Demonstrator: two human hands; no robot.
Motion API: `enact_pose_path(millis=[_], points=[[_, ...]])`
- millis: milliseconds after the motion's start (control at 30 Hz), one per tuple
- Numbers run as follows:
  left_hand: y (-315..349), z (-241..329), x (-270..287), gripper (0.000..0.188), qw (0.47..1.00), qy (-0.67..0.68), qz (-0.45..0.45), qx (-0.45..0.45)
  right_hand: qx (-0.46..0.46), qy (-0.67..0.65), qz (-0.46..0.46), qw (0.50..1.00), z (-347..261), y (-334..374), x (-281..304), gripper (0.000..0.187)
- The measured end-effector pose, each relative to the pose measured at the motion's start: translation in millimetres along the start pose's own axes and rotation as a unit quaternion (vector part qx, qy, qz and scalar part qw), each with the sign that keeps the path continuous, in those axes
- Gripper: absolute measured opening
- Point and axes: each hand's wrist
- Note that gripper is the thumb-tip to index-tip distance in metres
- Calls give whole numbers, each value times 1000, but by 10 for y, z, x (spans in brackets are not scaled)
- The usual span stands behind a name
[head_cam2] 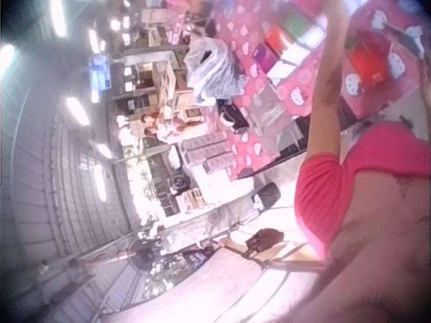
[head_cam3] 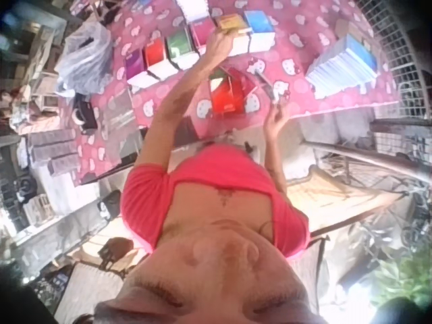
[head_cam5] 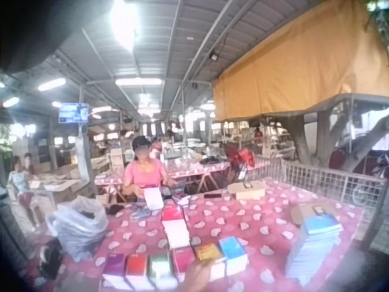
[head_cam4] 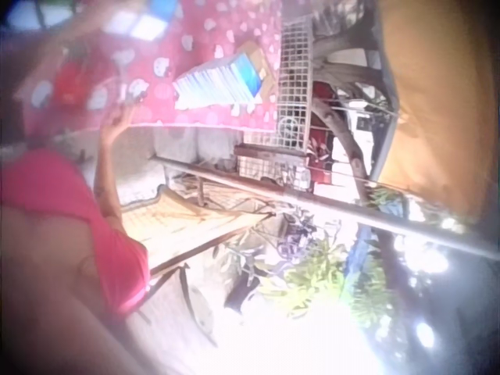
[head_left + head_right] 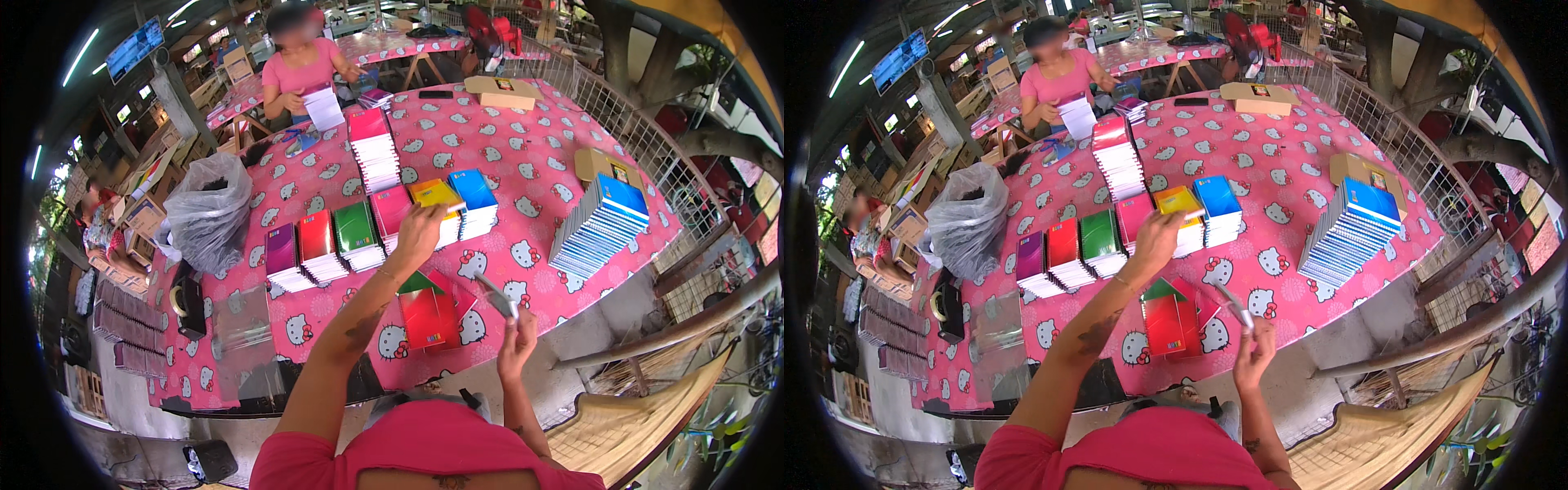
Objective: The person repeatedly picks up small spiral-bound notebooks from a table, places them into clear plastic bags, and seals the bags using a handheld heat sealer. The person stacks the packaged notebooks on the table.
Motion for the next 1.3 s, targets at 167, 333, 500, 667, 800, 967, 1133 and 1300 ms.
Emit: enact_pose_path(millis=[167,333,500,667,800,967,1133,1300], points=[[-475,503,1114,15,992,58,59,96,253,101,-259,927,-232,256,-288,29],[41,740,1277,42,980,63,-109,152,-30,-19,-280,959,-45,296,-485,24],[1187,763,597,45,966,47,-90,237,-109,-9,-150,983,148,5,-732,21],[868,-423,1520,52,973,-105,22,204,-13,-3,-181,983,17,-207,-1018,22],[1317,-1318,2391,87,893,-308,-124,306,13,-53,-233,971,-212,-170,-1243,24],[1616,-1828,2436,86,851,-82,98,509,49,28,-223,973,83,-18,-1211,38],[1370,-1993,2318,60,833,-309,33,458,35,194,-246,949,583,-54,-910,79],[746,-1135,2426,51,918,-80,159,354,-31,262,-346,900,556,-85,-885,93]])
Point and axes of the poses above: each hand's wrist, its own y-axis away from the middle knuckle, its own x-axis out of the back of the hand, z = x × y, and after that the axes turned 14 degrees about z, right-handed
